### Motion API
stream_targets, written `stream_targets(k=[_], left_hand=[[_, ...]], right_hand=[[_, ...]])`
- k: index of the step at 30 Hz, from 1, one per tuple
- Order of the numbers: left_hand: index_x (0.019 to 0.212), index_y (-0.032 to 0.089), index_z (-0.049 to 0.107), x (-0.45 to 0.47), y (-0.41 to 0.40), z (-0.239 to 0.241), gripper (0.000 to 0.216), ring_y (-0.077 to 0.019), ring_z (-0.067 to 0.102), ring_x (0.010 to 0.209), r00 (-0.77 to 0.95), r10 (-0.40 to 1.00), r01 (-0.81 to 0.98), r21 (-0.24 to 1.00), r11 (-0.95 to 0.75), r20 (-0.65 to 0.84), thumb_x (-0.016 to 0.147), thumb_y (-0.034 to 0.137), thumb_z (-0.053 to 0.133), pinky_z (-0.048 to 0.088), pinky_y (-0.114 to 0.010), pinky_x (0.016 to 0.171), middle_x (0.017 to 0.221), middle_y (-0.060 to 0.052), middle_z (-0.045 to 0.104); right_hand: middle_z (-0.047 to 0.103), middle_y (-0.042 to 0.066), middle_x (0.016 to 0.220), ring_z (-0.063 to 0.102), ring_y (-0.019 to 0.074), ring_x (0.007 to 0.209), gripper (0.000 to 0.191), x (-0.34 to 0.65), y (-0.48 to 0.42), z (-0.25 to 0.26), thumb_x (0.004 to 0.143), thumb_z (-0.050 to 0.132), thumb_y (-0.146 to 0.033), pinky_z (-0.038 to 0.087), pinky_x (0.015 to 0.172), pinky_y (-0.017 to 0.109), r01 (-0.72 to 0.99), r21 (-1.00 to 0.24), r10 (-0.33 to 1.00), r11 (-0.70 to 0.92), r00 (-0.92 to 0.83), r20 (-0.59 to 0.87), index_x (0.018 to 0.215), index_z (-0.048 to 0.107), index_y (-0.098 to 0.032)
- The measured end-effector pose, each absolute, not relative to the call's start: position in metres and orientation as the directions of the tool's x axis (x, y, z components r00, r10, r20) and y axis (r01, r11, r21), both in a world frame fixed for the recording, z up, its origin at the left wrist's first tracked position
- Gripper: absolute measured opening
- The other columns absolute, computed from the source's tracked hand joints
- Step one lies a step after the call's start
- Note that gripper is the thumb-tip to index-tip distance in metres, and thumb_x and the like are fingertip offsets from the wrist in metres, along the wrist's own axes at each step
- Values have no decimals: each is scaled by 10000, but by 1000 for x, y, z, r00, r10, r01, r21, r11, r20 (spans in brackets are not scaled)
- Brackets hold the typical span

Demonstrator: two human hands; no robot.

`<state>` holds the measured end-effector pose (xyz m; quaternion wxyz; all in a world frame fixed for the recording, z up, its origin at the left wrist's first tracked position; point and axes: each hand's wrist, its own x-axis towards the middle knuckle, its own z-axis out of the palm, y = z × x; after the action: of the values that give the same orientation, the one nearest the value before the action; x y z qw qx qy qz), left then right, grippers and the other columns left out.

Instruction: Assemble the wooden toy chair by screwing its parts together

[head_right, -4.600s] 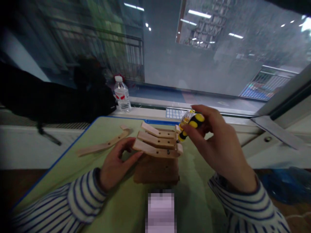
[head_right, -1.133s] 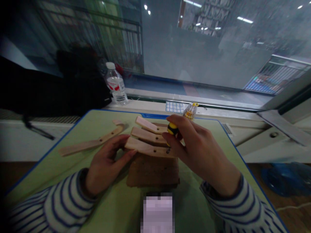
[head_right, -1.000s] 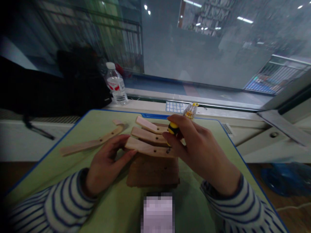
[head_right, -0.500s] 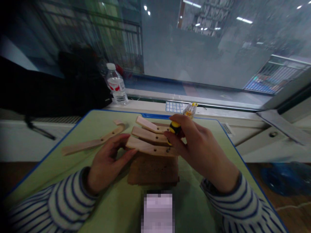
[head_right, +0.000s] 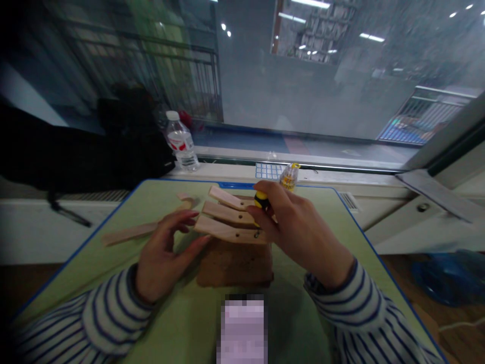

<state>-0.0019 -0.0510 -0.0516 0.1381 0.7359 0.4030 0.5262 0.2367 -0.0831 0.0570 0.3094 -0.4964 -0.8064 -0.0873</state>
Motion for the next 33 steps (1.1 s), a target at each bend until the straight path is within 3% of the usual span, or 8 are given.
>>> stream_targets(k=[4,14,28,33], left_hand=[[1158,204,518,-2,-49,-54,416,-166,560,854,110,774,445,666,-599,623,778,244,683,475,-292,761,1010,-43,592],[1147,201,539,-1,-50,-56,382,-136,550,803,121,789,480,660,-578,603,793,253,672,487,-260,758,944,-8,609],[1134,212,571,0,-49,-63,372,-158,592,840,91,841,398,755,-521,533,794,321,676,497,-290,776,968,-16,640],[1119,210,571,1,-49,-60,351,-142,591,818,90,833,400,746,-532,546,794,287,678,496,-273,771,960,-11,639]], right_hand=[[681,37,820,670,151,682,278,237,-83,57,887,572,-314,526,623,257,848,-179,750,499,-319,580,1113,507,-166],[657,-4,729,641,119,569,255,241,-85,59,855,618,-333,478,494,184,866,-201,777,459,-282,562,1032,493,-200],[671,39,883,650,124,634,234,242,-85,57,887,574,-308,477,473,181,829,-193,746,524,-338,574,1082,501,-202],[675,43,963,660,122,722,234,242,-84,56,885,586,-275,508,591,188,821,-173,732,544,-363,577,1096,513,-206]])
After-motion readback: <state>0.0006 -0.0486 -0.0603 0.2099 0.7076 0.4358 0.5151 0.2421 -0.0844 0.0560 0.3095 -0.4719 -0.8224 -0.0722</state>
